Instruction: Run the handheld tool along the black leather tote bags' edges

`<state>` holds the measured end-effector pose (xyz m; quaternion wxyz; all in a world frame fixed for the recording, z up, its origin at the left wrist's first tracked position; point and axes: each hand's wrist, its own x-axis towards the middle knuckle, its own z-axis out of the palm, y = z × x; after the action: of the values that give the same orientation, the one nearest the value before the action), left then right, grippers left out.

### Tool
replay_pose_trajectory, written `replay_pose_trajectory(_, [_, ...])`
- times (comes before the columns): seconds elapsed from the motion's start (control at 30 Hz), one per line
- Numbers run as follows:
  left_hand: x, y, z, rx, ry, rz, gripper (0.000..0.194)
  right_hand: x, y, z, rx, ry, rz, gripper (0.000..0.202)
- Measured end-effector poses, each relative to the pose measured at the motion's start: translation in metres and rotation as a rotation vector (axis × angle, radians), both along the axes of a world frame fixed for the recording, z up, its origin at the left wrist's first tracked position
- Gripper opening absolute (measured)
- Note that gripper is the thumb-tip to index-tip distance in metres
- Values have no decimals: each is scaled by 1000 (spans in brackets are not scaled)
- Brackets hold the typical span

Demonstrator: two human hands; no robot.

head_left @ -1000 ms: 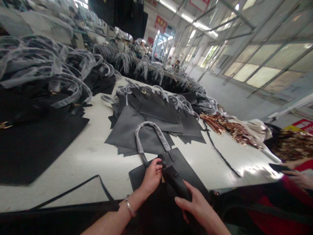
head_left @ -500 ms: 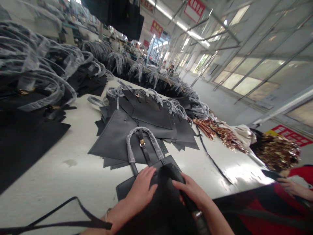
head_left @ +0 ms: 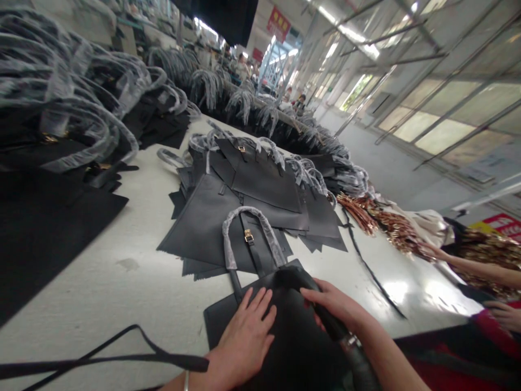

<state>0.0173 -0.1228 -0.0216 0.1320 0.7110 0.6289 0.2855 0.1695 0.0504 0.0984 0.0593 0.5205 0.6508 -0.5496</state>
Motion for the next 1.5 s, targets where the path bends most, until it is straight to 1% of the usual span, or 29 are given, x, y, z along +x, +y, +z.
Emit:
replay_pose_trajectory(0.1, [-2, 6, 0, 19, 1, 0, 50, -10, -2, -1, 223, 41, -87, 35])
replay_pose_trajectory(0.17, [-4, 13, 0, 35, 6, -11, 49, -11, -8, 4, 331, 57, -133, 43])
replay_pose_trajectory(0.23, [-4, 17, 2, 53, 15, -23, 45, -4, -19, 13, 308, 51, -127, 48])
replay_pose_trajectory(0.3, [-2, 13, 5, 66, 18, -9, 40, 8, -34, 21, 210, 37, -88, 48])
replay_pose_trajectory(0.4, [3, -10, 10, 27, -14, 23, 39, 26, -58, 23, 65, 38, -27, 47])
replay_pose_trajectory(0.43, [3, -21, 10, -6, -27, 15, 43, 29, -65, 22, 31, 48, -13, 47])
replay_pose_trajectory(0.47, [3, -31, 8, -44, -32, -15, 53, 32, -70, 20, 1, 55, -1, 48])
replay_pose_trajectory(0.57, [-3, -53, -3, -153, 44, -212, 99, 29, -76, 12, -54, 49, 22, 46])
replay_pose_trajectory(0.6, [-5, -56, -9, -173, 91, -274, 109, 26, -75, 9, -62, 45, 26, 42])
replay_pose_trajectory(0.63, [-6, -57, -14, -181, 139, -308, 110, 21, -73, 7, -67, 48, 31, 39])
replay_pose_trajectory(0.67, [-7, -57, -18, -172, 185, -307, 101, 15, -70, 5, -70, 55, 38, 37])
replay_pose_trajectory(0.73, [-7, -55, -23, -110, 246, -244, 73, 1, -62, 0, -54, 81, 51, 34])
replay_pose_trajectory(0.77, [-7, -54, -23, -70, 262, -212, 63, -6, -58, -2, -30, 97, 53, 33])
replay_pose_trajectory(0.8, [-6, -54, -22, -37, 270, -194, 59, -13, -55, -4, 5, 112, 49, 33])
replay_pose_trajectory(0.83, [-6, -54, -20, -19, 271, -187, 60, -19, -52, -6, 48, 127, 39, 34])
replay_pose_trajectory(0.9, [-6, -56, -12, -33, 257, -198, 65, -27, -48, -6, 143, 159, 3, 36])
replay_pose_trajectory(1.0, [-11, -57, 2, -118, 190, -229, 76, -22, -49, 2, 211, 162, -43, 42])
replay_pose_trajectory(1.1, [-22, -56, 16, -153, 114, -266, 76, -4, -57, 16, 139, 112, -43, 43])
replay_pose_trajectory(1.2, [-36, -49, 22, -132, 69, -335, 70, 10, -66, 24, 42, 63, -14, 43])
replay_pose_trajectory(1.27, [-44, -44, 23, -106, 40, -392, 67, 12, -69, 20, -7, 40, -10, 46])
replay_pose_trajectory(1.33, [-49, -38, 21, -87, 19, -430, 64, 7, -69, 12, -11, 39, -29, 48])
replay_pose_trajectory(1.43, [-53, -33, 21, -90, 8, -458, 61, -5, -65, 0, 102, 94, -58, 50])
replay_pose_trajectory(1.5, [-54, -32, 22, -92, 2, -462, 61, -10, -65, -1, 141, 120, -35, 55])
